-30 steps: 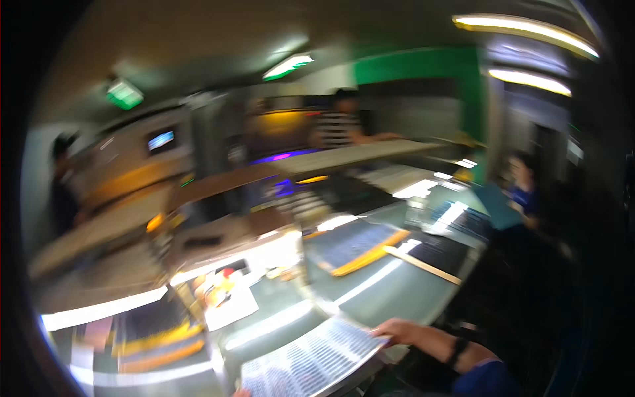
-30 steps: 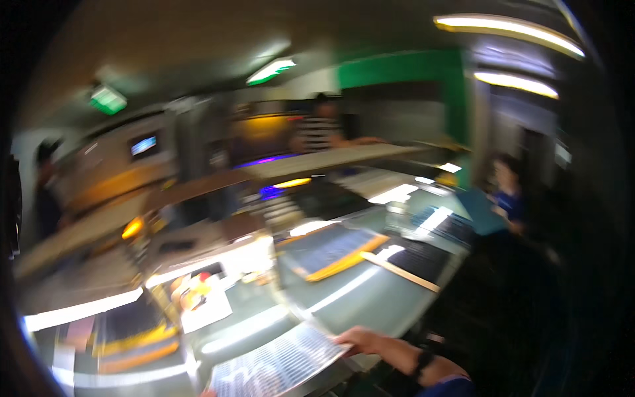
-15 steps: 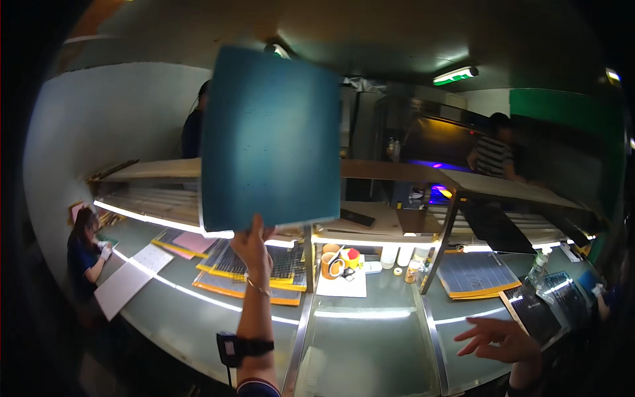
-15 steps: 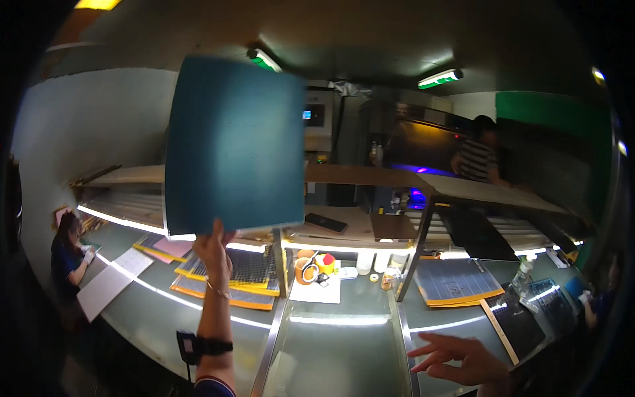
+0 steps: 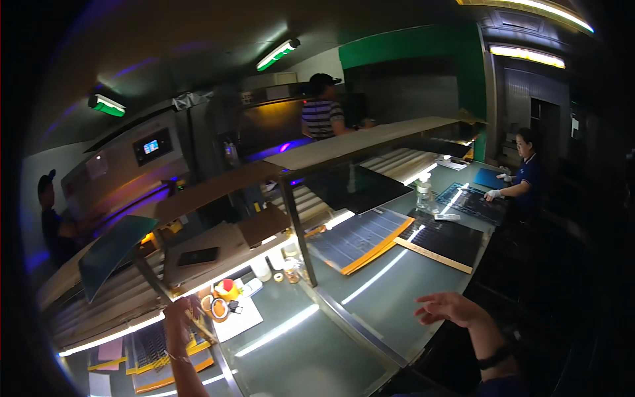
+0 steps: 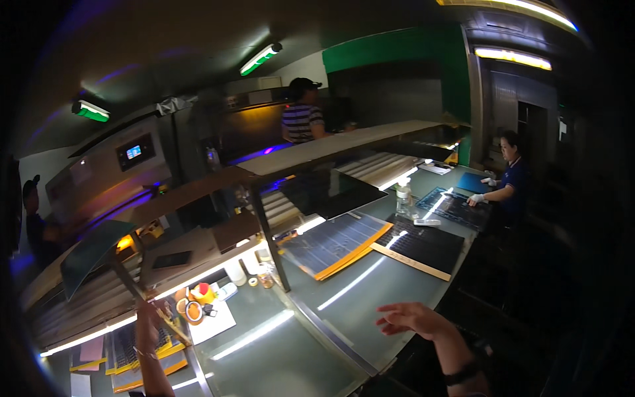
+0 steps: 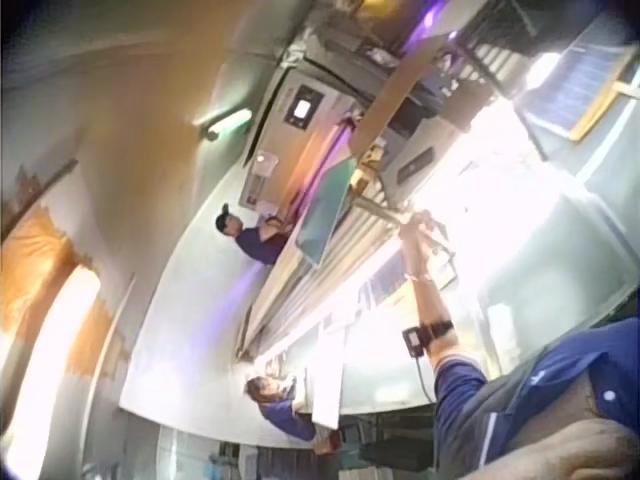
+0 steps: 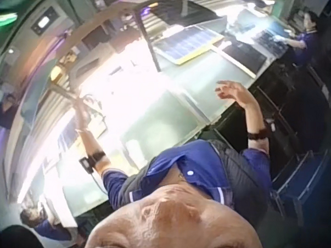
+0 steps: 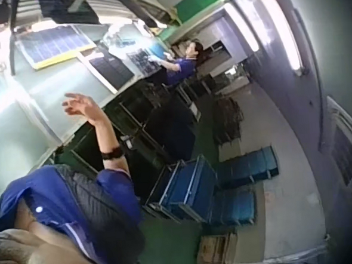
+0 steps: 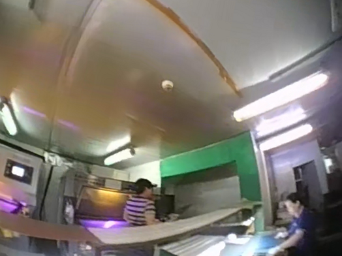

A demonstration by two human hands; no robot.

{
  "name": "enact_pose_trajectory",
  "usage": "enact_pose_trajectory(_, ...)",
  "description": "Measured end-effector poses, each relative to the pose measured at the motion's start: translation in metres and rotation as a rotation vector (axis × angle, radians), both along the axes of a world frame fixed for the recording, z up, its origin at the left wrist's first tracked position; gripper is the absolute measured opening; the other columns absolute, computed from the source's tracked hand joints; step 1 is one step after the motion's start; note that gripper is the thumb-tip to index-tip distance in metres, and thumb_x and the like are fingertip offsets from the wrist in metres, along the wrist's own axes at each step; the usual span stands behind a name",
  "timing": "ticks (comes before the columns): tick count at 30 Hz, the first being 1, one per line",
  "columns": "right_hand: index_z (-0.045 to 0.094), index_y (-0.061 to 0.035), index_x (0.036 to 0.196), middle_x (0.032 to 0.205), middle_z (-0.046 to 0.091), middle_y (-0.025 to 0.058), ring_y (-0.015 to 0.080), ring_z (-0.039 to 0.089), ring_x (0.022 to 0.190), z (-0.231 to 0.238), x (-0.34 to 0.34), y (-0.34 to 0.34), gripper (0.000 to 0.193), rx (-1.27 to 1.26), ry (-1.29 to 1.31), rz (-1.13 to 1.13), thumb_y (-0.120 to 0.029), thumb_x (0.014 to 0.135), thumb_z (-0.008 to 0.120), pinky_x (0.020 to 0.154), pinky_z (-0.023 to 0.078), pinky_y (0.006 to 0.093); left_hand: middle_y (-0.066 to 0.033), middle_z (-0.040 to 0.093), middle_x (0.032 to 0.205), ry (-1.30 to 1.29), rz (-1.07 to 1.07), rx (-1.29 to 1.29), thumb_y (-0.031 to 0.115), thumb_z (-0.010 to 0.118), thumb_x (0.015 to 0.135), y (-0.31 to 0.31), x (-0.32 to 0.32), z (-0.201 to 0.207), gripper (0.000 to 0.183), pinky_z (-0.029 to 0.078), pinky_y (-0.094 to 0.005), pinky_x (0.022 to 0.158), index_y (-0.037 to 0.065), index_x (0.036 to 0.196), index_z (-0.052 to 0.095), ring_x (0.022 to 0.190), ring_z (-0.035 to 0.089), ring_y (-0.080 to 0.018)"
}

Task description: Inspecting patterned sheets and sorting them onto backing plates on a production line.

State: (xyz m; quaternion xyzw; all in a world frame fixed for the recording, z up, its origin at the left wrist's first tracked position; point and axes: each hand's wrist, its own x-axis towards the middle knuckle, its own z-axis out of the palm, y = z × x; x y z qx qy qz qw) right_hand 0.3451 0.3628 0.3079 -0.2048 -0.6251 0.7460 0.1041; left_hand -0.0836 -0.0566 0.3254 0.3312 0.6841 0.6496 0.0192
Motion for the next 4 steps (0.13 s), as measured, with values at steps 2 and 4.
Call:
enact_pose_trajectory(2,0.049,0.0000,0.121,0.105,0.060,0.0160,0.0226,0.061,0.093,-0.004,-0.034,0.027,0.037,-0.068,0.045,0.005,-0.015,0.087,0.057,0.084,0.051,0.0343,-0.0058,0.060,0.087,-0.083,-0.163,-0.148,0.023,0.052,0.088,0.016,0.010,-0.106,0.026,0.048,-0.0265,0.070,0.004,0.103,0.057,0.084,0.061,-0.0170)
enact_pose_trajectory(4,0.045,0.0005,0.124,0.107,0.059,0.0169,0.0224,0.061,0.094,-0.018,-0.084,0.061,0.044,-0.156,0.173,-0.006,-0.019,0.087,0.059,0.083,0.051,0.0331,-0.0091,0.061,0.093,-0.310,-0.353,-0.310,0.027,0.062,0.084,0.031,0.037,-0.128,0.042,0.049,-0.0331,0.081,0.002,0.116,0.052,0.098,0.059,-0.0225)
